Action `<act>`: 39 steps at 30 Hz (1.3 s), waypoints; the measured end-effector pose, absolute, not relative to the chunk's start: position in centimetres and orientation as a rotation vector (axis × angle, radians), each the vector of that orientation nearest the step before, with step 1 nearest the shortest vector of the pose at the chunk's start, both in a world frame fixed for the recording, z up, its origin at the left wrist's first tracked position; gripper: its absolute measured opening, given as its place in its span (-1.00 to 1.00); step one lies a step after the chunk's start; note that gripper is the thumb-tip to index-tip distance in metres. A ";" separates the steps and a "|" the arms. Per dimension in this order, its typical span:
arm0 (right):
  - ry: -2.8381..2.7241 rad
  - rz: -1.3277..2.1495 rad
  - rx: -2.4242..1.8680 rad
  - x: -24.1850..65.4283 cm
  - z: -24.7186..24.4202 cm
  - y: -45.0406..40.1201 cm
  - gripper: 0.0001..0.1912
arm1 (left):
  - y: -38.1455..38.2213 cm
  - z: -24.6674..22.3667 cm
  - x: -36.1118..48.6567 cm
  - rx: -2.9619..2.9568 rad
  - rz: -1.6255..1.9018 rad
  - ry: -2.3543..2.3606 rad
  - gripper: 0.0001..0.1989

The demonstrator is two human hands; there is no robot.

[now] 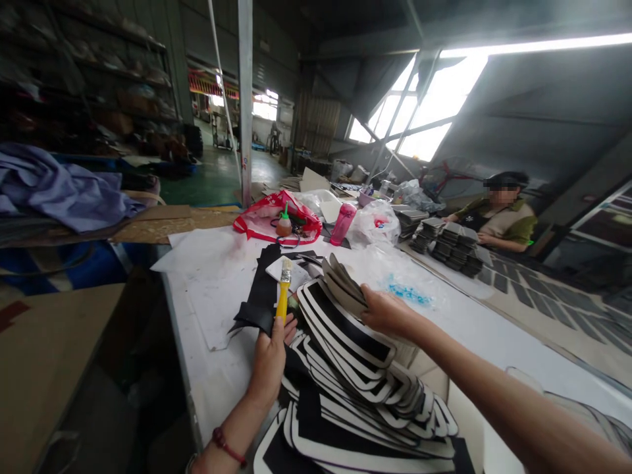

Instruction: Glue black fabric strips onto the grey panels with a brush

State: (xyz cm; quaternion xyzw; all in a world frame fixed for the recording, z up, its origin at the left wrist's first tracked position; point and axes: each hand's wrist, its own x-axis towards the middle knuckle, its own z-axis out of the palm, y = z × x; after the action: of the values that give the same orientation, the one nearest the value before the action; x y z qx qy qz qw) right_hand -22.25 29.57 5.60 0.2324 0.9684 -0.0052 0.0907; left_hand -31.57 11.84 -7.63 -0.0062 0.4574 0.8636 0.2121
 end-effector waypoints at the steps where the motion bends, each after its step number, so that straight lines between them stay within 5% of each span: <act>1: 2.877 -0.018 0.672 -22.4 5.1 29.2 -0.61 | 12.2 -7.6 -31.7 -0.030 2.380 1.281 -0.76; 5: 2.878 -0.035 0.660 -22.3 3.0 27.6 -0.63 | 13.0 -7.2 -32.0 -0.031 2.295 1.292 -0.79; 11: 2.919 -0.120 0.758 -21.5 1.0 26.5 0.07 | 13.5 -5.7 -31.9 -0.021 2.256 1.290 -0.76; 15: 2.904 -0.177 0.824 -21.8 0.8 26.1 0.19 | 14.4 -4.5 -31.6 0.034 2.298 1.226 -0.73; 24: 2.884 -0.149 0.938 -23.0 0.8 26.2 -0.31 | 17.8 -3.6 -30.7 0.102 2.334 1.126 -0.70; 31: 2.856 -0.094 0.928 -23.0 1.3 28.2 -0.47 | 18.4 -4.2 -30.8 0.111 2.312 1.161 -0.71; 39: 2.866 -0.212 0.753 -20.2 7.5 32.3 -0.56 | 13.9 -3.4 -31.8 0.062 2.356 1.211 -0.70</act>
State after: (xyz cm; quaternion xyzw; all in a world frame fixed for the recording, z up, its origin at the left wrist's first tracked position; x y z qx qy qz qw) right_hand -20.23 32.34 7.51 0.2524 0.9612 -0.0710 0.0853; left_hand -31.77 13.86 -3.41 0.0225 0.4431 0.8625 0.2434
